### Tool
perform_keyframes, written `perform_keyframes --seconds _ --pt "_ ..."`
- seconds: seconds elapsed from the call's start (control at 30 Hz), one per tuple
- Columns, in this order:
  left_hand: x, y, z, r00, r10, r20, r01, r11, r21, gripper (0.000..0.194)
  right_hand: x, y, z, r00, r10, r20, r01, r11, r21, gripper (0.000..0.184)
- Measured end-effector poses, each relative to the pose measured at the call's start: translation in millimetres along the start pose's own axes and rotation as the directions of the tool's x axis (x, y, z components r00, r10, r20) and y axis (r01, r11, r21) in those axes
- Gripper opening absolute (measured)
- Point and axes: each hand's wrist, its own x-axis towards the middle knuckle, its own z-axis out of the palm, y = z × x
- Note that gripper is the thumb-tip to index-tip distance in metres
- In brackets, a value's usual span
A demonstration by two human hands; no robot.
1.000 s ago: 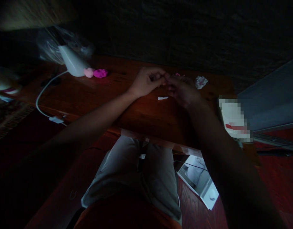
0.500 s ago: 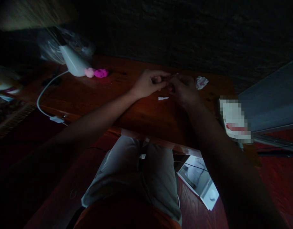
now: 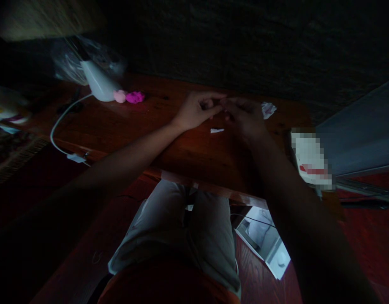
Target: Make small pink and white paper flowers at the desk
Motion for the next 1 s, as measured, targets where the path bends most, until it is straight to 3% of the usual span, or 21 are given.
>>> perform_keyframes --seconds 0.17,0.47,0.67,1.0 --pt "-0.3 -1.2 -0.4 0.999 0.033 0.002 -0.033 0.998 0.054 0.022 1.0 -1.4 -2.6 0.99 0.142 -0.003 -0.141 0.983 0.119 0.007" --pt "0.1 2.6 -1.8 0.998 0.04 -0.04 -0.04 0.999 0.011 0.016 -1.5 -8.1 -2.5 0.967 0.243 0.079 -0.255 0.932 0.256 0.014" --pt "0.7 -0.2 -0.4 0.997 0.056 -0.05 -0.057 0.998 -0.024 0.017 -1.6 -8.0 -3.5 0.958 0.271 0.09 -0.286 0.92 0.267 0.015" --pt "0.8 4.3 -4.6 0.998 0.002 0.064 0.004 0.996 -0.091 0.022 -0.3 -8.1 -6.7 0.962 0.233 0.143 -0.267 0.913 0.309 0.017"
